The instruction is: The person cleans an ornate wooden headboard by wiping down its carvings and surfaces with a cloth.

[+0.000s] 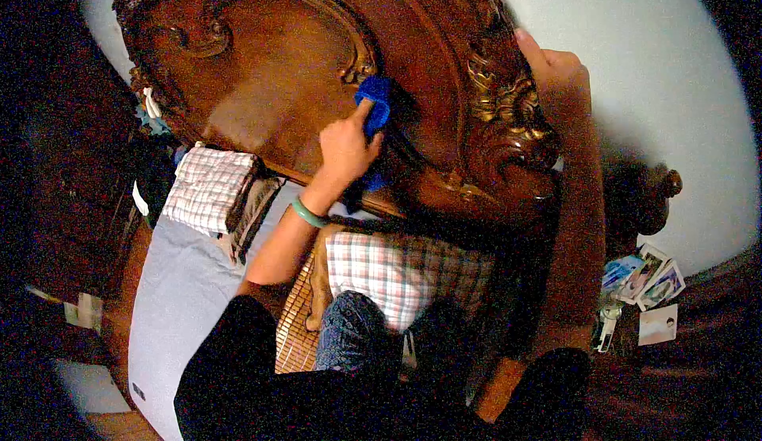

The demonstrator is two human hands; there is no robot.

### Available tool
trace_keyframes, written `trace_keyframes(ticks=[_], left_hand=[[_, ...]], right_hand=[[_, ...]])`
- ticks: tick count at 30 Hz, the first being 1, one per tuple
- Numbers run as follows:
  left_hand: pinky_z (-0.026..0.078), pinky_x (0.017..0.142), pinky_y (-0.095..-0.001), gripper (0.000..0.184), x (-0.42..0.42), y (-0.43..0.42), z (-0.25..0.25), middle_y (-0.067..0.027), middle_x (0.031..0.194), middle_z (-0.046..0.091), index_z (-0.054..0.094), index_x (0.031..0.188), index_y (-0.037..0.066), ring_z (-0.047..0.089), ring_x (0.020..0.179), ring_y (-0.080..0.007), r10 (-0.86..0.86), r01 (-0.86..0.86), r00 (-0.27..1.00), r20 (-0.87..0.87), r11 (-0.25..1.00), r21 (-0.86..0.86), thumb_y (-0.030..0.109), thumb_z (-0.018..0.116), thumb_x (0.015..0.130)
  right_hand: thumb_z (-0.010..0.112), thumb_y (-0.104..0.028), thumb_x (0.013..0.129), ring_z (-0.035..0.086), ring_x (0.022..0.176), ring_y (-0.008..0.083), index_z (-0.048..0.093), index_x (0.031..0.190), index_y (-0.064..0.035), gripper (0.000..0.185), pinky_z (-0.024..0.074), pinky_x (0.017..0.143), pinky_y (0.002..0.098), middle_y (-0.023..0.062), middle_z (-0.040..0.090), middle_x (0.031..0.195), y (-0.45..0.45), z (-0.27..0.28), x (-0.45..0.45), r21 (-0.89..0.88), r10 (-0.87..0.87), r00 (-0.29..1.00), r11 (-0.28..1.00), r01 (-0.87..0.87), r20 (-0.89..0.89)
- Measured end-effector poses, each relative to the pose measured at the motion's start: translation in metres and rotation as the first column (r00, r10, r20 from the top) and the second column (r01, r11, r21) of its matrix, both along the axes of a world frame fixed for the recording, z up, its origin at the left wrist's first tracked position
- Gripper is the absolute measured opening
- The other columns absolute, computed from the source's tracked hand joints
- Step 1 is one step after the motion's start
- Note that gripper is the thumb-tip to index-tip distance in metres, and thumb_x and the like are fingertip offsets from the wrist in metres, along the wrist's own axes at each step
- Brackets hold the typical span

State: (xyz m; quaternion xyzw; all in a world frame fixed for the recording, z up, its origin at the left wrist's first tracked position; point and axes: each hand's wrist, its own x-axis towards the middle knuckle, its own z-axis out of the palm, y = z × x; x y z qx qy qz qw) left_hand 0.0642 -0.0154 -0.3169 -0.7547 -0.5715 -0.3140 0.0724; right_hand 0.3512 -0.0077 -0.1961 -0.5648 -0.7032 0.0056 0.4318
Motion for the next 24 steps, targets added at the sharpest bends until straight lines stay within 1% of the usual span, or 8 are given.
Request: trace_keyframes(ticks=[1,2,4,5,8,16,18,24], left_hand=[[0.048,0.053,-0.0448,0.052,0.007,-0.005,0.001,-0.0182,0.066,0.062,0.048,0.118,0.014,0.061,0.059,-0.0357,0.022,-0.021,0.999,0.04,1.0,-0.019,0.025,0.068,0.071],[0.048,0.053,-0.0446,0.052,0.012,-0.007,0.003,-0.0182,0.065,0.062,0.048,0.117,0.012,0.061,0.059,-0.0356,0.031,-0.03,0.999,0.043,0.999,-0.02,0.025,0.068,0.072],[0.048,0.053,-0.0444,0.051,0.02,-0.012,0.007,-0.0183,0.064,0.061,0.048,0.116,0.009,0.061,0.059,-0.0355,0.049,-0.048,0.997,0.065,0.999,-0.015,0.026,0.067,0.072],[0.049,0.055,-0.0458,0.054,0.023,-0.013,0.011,-0.019,0.066,0.062,0.047,0.119,0.009,0.061,0.061,-0.0359,0.076,-0.074,0.997,0.022,0.993,-0.094,0.029,0.067,0.073],[0.049,0.058,-0.0475,0.056,0.02,-0.019,0.02,-0.0199,0.068,0.062,0.046,0.121,0.008,0.062,0.063,-0.0367,0.089,-0.083,0.996,0.03,0.985,-0.153,0.032,0.066,0.074],[0.047,0.062,-0.0488,0.058,-0.014,-0.012,-0.008,-0.021,0.073,0.062,0.047,0.122,0.006,0.06,0.068,-0.0397,0.075,-0.072,0.939,0.337,0.997,-0.022,0.033,0.065,0.075],[0.047,0.063,-0.0487,0.057,-0.019,-0.005,-0.005,-0.0215,0.074,0.062,0.048,0.122,0.007,0.06,0.07,-0.0395,0.045,-0.039,0.95,0.31,0.999,-0.025,0.033,0.065,0.075],[0.047,0.071,-0.0487,0.054,-0.012,-0.005,0.004,-0.0227,0.081,0.063,0.05,0.124,0.012,0.061,0.078,-0.0395,0.037,0.0,0.907,0.42,0.996,-0.087,0.033,0.062,0.076]], right_hand=[[0.053,-0.037,0.089,0.051,0.071,0.0113,0.059,0.094,0.01,0.048,0.0431,0.071,0.0294,0.0091,0.063,0.075,-0.004,0.005,-0.004,-0.157,-0.047,0.999,0.987,0.044,-0.017],[0.053,-0.037,0.089,0.051,0.071,0.0113,0.059,0.094,0.01,0.048,0.0431,0.071,0.0294,0.0091,0.063,0.075,-0.005,0.006,-0.006,-0.148,-0.042,0.999,0.988,0.04,-0.012],[0.052,-0.044,0.088,0.058,0.062,0.0268,0.064,0.077,0.004,0.051,0.045,0.066,0.0376,0.0187,0.062,0.069,-0.002,0.001,-0.007,-0.068,-0.089,0.995,0.994,0.086,-0.039],[0.052,-0.044,0.088,0.058,0.062,0.0268,0.064,0.077,0.004,0.051,0.045,0.066,0.0376,0.0187,0.062,0.069,-0.002,-0.002,-0.007,-0.061,-0.081,0.996,0.995,0.079,-0.023],[0.053,-0.041,0.088,0.054,0.064,0.0182,0.062,0.08,0.007,0.049,0.0446,0.065,0.0361,0.0177,0.062,0.068,-0.006,0.0,-0.013,-0.1,-0.121,0.973,0.99,0.103,-0.197],[0.051,-0.033,0.088,0.051,0.061,0.0166,0.058,0.078,0.0085,0.043,0.043,0.063,0.0365,0.016,0.06,0.065,-0.006,0.002,-0.013,-0.079,-0.169,0.981,0.984,0.162,-0.097],[0.052,-0.027,0.088,0.041,0.06,0.0104,0.051,0.07,0.0077,0.039,0.0371,0.058,0.0295,0.0028,0.049,0.059,-0.007,0.0,-0.014,-0.051,-0.182,0.971,0.983,0.176,-0.153],[0.05,-0.025,0.088,0.041,0.061,0.0102,0.051,0.07,0.0073,0.038,0.0373,0.058,0.0298,0.0018,0.049,0.059,-0.001,-0.004,-0.007,-0.076,-0.181,0.964,0.983,0.17,-0.193]])
